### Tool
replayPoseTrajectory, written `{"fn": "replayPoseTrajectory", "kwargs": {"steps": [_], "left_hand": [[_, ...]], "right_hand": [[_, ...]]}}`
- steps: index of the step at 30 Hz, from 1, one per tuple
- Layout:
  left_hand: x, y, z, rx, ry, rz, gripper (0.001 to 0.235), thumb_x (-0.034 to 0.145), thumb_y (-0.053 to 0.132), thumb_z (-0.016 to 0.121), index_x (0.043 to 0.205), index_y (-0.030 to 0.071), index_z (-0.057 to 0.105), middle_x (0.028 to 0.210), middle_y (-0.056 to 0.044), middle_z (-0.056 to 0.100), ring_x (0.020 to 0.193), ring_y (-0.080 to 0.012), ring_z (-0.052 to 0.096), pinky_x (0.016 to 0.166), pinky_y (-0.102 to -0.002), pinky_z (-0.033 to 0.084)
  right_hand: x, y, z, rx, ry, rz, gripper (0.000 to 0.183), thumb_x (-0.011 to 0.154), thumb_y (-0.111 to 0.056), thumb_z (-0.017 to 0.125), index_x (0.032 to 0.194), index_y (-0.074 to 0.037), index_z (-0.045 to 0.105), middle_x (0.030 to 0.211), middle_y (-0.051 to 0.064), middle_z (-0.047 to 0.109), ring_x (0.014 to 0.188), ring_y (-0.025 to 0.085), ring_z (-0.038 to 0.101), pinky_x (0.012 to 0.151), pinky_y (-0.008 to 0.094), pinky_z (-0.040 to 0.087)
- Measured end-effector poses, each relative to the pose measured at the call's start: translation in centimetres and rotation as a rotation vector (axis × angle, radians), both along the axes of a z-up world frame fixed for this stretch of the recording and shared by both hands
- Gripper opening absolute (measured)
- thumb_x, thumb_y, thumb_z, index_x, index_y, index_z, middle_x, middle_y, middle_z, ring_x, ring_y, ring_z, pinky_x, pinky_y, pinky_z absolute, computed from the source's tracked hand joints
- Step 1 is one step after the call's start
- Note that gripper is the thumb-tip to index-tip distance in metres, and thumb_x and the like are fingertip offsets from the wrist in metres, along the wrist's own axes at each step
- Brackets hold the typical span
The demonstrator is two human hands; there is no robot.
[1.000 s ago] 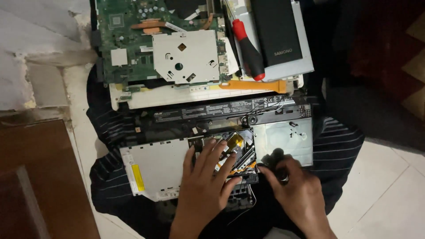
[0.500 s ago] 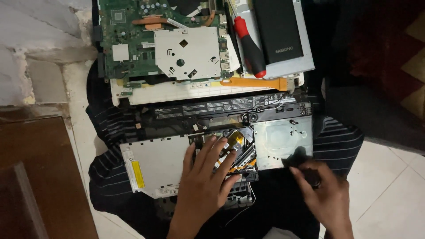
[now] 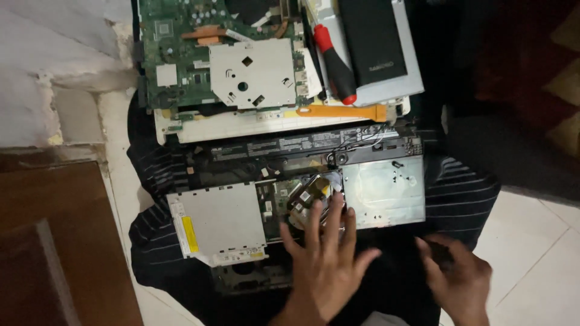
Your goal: The person uses a screwdriver to remove screws from a metal cover on the underside of a disassembled laptop. After removing the cover, they place it aside and continue to unscrew components underneath.
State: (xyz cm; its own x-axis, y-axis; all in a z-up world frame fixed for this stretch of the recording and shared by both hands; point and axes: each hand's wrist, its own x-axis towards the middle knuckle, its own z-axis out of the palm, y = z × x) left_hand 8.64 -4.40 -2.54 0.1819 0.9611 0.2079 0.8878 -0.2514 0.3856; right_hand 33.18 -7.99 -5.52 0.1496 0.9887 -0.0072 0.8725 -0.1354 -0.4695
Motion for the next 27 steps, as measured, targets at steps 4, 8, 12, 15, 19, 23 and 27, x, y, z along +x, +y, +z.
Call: {"fn": "replayPoseTrajectory", "kwargs": {"steps": [4,8,12,15,19,23,27], "left_hand": [[3.1,-2.9,-2.0,-0.108,0.418,0.04,0.133,0.07,0.108,0.067,0.16,0.015,0.035,0.17,0.0,0.026,0.158,-0.0261,0.016,0.091,-0.072,0.047],[3.6,-2.4,-1.2,-0.146,0.574,0.049,0.135,0.073,0.113,0.048,0.162,0.014,0.031,0.171,-0.001,0.019,0.158,-0.0282,0.012,0.088,-0.068,0.052],[4.5,-2.4,-1.1,-0.145,0.637,0.04,0.139,0.071,0.115,0.046,0.163,0.014,0.027,0.172,0.0,0.016,0.158,-0.0263,0.009,0.087,-0.068,0.052],[5.7,-2.1,-1.5,-0.165,0.639,-0.006,0.132,0.074,0.11,0.044,0.161,0.013,0.03,0.171,0.001,0.02,0.156,-0.024,0.018,0.087,-0.068,0.05],[6.9,-1.6,-1.8,-0.215,0.593,-0.031,0.127,0.075,0.106,0.047,0.156,0.008,0.038,0.171,-0.009,0.018,0.151,-0.0313,0.028,0.085,-0.078,0.043],[7.8,-1.3,-2.5,-0.215,0.588,-0.057,0.149,0.07,0.115,0.056,0.162,0.003,0.019,0.175,-0.013,0.008,0.154,-0.0366,0.024,0.094,-0.081,0.03],[8.7,-0.5,-1.8,-0.207,0.59,-0.08,0.157,0.07,0.116,0.06,0.165,0.003,0.005,0.175,-0.012,0.007,0.156,-0.0358,0.022,0.101,-0.077,0.028]], "right_hand": [[2.8,-1.8,-1.1,-0.09,-0.088,-0.072,0.022,0.091,-0.031,0.079,0.102,-0.012,0.076,0.084,0.003,0.075,0.068,0.016,0.069,0.067,0.032,0.052],[3.7,-3.6,-4.1,-0.244,-0.048,-0.085,0.024,0.089,-0.038,0.076,0.103,-0.019,0.074,0.083,0.004,0.079,0.072,0.018,0.076,0.07,0.034,0.057],[3.1,-3.9,-5.1,-0.099,-0.012,-0.079,0.018,0.09,-0.034,0.078,0.098,-0.018,0.076,0.079,0.001,0.075,0.061,0.017,0.068,0.061,0.033,0.05],[3.7,-4.0,-6.4,-0.13,-0.026,-0.127,0.027,0.089,-0.043,0.076,0.102,-0.019,0.075,0.071,0.001,0.073,0.062,0.016,0.07,0.06,0.034,0.05],[3.9,-4.7,-6.6,-0.027,0.025,-0.072,0.021,0.089,-0.038,0.076,0.099,-0.019,0.073,0.063,-0.001,0.067,0.057,0.018,0.066,0.057,0.036,0.049],[4.2,-4.8,-7.3,-0.035,0.043,-0.113,0.024,0.088,-0.038,0.078,0.1,-0.018,0.075,0.054,0.0,0.061,0.047,0.016,0.06,0.048,0.034,0.045],[4.3,-4.5,-7.1,-0.058,0.106,-0.149,0.021,0.088,-0.04,0.076,0.096,-0.021,0.076,0.056,0.001,0.064,0.047,0.016,0.062,0.051,0.035,0.047]]}}
